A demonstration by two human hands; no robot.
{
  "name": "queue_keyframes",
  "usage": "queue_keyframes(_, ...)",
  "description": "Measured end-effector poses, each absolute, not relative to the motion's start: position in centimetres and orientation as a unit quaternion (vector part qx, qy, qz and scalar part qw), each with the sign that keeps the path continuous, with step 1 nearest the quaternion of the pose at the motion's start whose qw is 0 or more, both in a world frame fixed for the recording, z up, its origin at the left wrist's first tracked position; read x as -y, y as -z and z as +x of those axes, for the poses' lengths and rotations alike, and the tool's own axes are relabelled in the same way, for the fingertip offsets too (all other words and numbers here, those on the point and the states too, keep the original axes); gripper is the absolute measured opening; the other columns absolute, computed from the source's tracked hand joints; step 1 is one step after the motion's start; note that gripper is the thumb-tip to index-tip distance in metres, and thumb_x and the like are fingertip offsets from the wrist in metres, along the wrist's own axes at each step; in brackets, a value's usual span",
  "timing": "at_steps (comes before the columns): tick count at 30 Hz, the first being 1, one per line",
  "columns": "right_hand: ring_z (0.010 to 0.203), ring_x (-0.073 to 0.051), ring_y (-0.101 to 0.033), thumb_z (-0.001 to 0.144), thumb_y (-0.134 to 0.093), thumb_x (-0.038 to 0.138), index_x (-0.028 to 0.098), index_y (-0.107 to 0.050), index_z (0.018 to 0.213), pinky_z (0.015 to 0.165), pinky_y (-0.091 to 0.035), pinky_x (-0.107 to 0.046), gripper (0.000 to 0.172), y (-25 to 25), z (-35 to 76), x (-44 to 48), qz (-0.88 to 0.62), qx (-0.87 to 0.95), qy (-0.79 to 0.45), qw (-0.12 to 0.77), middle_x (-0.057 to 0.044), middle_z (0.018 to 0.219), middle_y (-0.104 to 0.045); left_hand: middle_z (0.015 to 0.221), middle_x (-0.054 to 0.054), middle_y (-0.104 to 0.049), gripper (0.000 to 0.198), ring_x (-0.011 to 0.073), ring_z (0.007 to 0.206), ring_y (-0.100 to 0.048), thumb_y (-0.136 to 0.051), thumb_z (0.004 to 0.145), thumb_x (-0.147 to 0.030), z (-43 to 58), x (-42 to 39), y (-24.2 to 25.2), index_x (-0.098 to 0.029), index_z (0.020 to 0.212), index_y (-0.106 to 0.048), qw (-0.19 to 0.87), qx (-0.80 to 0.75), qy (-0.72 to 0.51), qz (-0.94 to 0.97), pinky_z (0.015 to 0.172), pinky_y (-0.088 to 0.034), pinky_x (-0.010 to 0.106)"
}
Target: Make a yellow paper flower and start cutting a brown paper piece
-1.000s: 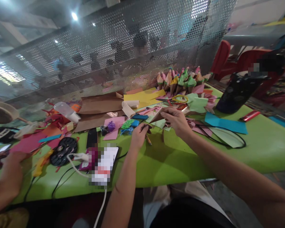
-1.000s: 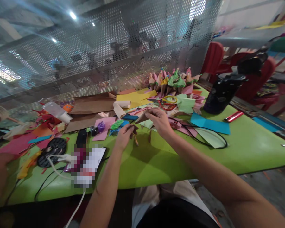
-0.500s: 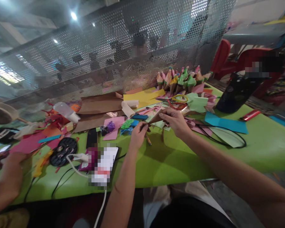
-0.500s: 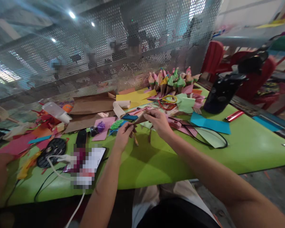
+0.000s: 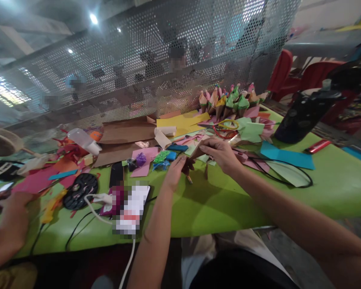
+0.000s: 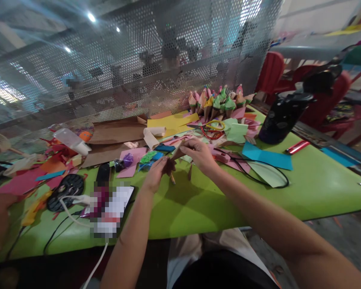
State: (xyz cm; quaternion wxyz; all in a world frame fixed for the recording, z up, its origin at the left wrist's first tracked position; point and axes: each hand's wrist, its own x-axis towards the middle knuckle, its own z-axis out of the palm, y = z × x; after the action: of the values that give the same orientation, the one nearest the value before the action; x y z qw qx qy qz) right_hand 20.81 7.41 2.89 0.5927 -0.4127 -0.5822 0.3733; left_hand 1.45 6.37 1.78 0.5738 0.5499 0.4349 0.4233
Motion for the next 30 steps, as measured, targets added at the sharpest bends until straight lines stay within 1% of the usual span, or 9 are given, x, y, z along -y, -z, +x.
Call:
queue_keyframes(4,0.086,-0.022,-0.063,0.080,-0.071,0.036,0.023,-0.071,0.069,0.085,-0.050,-0.039,0.017,-2.97,20.76,-7.30,-0.402,0.611,-0.347,0.588,-0.004,0.083,-0.069,0.070,0.003,-0.066,0.050,0.0135,0.063,-0.055,-0.072,0.079,-0.066,1.57,-6.06,-1.96,-0.015,0.080,-0.069,0.594,-0.424,-0.400,0.554,0.058,-0.041,0.025)
queue_keyframes(8,0.086,-0.022,-0.063,0.082,-0.070,0.034,0.022,-0.072,0.070,0.084,-0.051,-0.040,0.017,-2.95,20.82,-7.31,-0.408,0.618,-0.338,0.581,-0.005,0.084,-0.069,0.069,0.001,-0.060,0.050,0.0123,0.063,-0.051,-0.072,0.079,-0.066,1.71,-6.01,-1.99,-0.016,0.078,-0.066,0.582,-0.414,-0.405,0.571,0.059,-0.039,0.026)
queue_keyframes(12,0.085,-0.023,-0.062,0.081,-0.068,0.028,0.023,-0.070,0.068,0.082,-0.051,-0.039,0.015,-2.87,20.73,-7.34,-0.417,0.623,-0.304,0.588,-0.004,0.080,-0.069,0.070,0.001,-0.060,0.047,0.0139,0.066,-0.052,-0.068,0.084,-0.064,1.81,-6.04,-2.10,-0.018,0.077,-0.065,0.554,-0.418,-0.407,0.594,0.060,-0.039,0.027)
queue_keyframes(15,0.084,-0.022,-0.063,0.079,-0.067,0.025,0.023,-0.067,0.065,0.081,-0.051,-0.038,0.014,-2.78,20.51,-7.33,-0.426,0.613,-0.276,0.606,-0.004,0.078,-0.069,0.070,0.002,-0.059,0.048,0.0154,0.066,-0.052,-0.062,0.089,-0.065,1.81,-5.89,-2.36,-0.018,0.080,-0.065,0.524,-0.425,-0.389,0.627,0.061,-0.040,0.028)
queue_keyframes(19,0.083,-0.022,-0.062,0.080,-0.066,0.025,0.023,-0.068,0.065,0.081,-0.051,-0.037,0.015,-2.80,20.32,-7.23,-0.428,0.609,-0.266,0.613,-0.004,0.078,-0.069,0.070,0.000,-0.056,0.048,0.0147,0.065,-0.051,-0.055,0.093,-0.066,1.75,-5.80,-2.44,-0.019,0.083,-0.064,0.486,-0.430,-0.373,0.663,0.062,-0.040,0.027)
queue_keyframes(26,0.086,-0.023,-0.063,0.082,-0.067,0.030,0.023,-0.068,0.064,0.082,-0.052,-0.039,0.019,-2.75,20.53,-7.16,-0.423,0.612,-0.288,0.603,-0.005,0.079,-0.069,0.068,-0.002,-0.054,0.034,0.0144,0.065,-0.050,-0.051,0.098,-0.048,1.84,-6.14,-2.07,-0.020,0.080,-0.060,0.413,-0.467,-0.354,0.698,0.064,-0.039,0.027)
queue_keyframes(30,0.085,-0.024,-0.064,0.082,-0.069,0.035,0.024,-0.069,0.064,0.081,-0.052,-0.040,0.021,-2.78,20.53,-7.11,-0.429,0.610,-0.293,0.598,-0.006,0.081,-0.070,0.066,-0.002,-0.053,0.031,0.0154,0.065,-0.051,-0.051,0.098,-0.044,1.91,-6.19,-2.10,-0.020,0.079,-0.060,0.405,-0.470,-0.361,0.696,0.064,-0.040,0.027)
